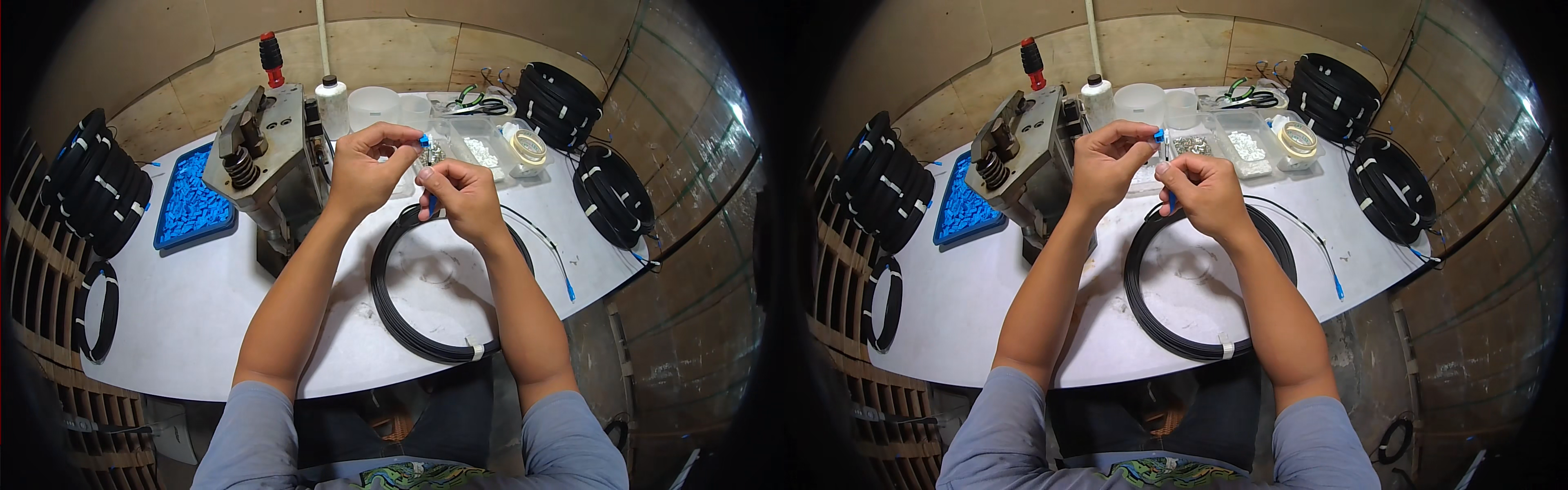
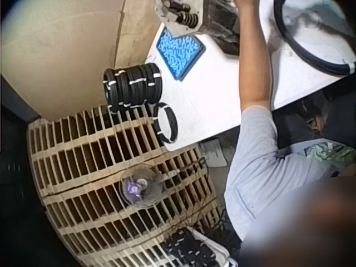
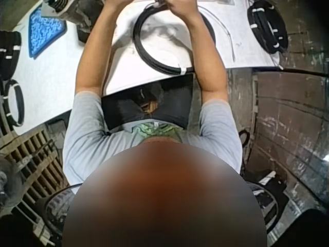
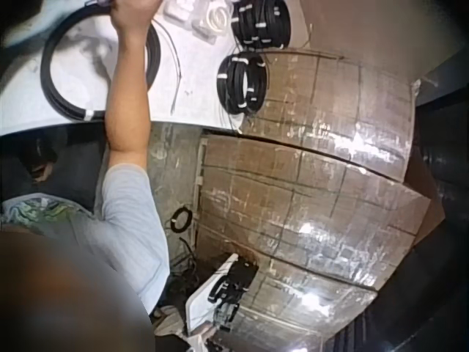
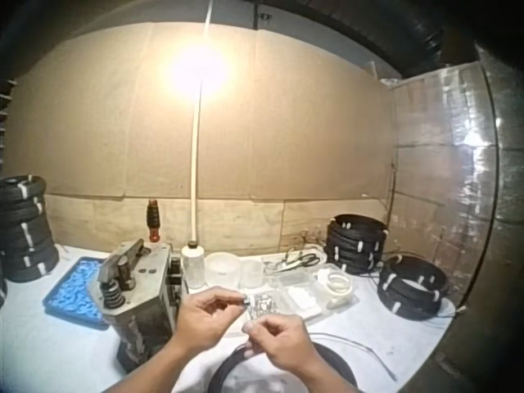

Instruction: Assembling connectors onto fiber optic cables at a workshop bench.

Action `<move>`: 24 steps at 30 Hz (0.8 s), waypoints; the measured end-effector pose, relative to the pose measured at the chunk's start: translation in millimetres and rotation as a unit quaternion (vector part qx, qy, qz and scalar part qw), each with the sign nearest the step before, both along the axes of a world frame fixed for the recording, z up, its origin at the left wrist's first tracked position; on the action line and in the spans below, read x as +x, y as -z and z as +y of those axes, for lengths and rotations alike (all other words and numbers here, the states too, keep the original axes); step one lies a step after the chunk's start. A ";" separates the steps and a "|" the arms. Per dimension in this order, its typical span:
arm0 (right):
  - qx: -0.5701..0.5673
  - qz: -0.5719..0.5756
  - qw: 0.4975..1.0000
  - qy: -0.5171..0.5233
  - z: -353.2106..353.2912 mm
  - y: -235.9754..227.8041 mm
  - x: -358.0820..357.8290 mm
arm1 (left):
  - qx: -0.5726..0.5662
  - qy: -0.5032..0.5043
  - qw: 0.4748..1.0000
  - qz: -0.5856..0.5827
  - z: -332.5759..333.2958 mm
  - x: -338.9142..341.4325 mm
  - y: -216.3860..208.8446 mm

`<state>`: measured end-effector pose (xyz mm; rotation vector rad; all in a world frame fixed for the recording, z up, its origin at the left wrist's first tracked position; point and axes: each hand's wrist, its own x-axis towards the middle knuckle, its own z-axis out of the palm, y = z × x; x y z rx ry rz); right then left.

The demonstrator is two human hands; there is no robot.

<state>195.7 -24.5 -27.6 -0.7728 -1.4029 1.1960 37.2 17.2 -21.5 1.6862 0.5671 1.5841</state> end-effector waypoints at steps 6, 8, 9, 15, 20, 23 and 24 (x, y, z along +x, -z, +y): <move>0.007 -0.002 1.000 0.002 1.4 2.0 0.1 | 0.011 0.001 1.000 -0.004 -0.6 0.3 -0.1; 0.008 -0.004 1.000 0.002 1.6 2.2 -0.1 | 0.013 -0.002 1.000 -0.005 -1.2 0.4 -0.8; 0.004 -0.005 1.000 0.001 1.6 2.2 -0.2 | 0.015 -0.006 1.000 -0.005 -1.3 0.4 -1.0; 0.004 -0.008 1.000 0.002 1.2 1.6 0.4 | 0.011 -0.010 1.000 0.000 -2.4 1.4 -2.1; -0.002 -0.006 1.000 -0.002 -0.5 0.1 -0.3 | 0.023 -0.018 1.000 0.000 -1.2 0.8 -1.3; -0.004 -0.009 1.000 0.001 -0.7 -0.1 -0.1 | 0.012 -0.021 1.000 0.004 -2.4 0.9 -1.7; -0.002 -0.011 1.000 0.003 -0.3 0.4 0.2 | -0.002 -0.024 1.000 0.009 -3.1 0.9 -2.1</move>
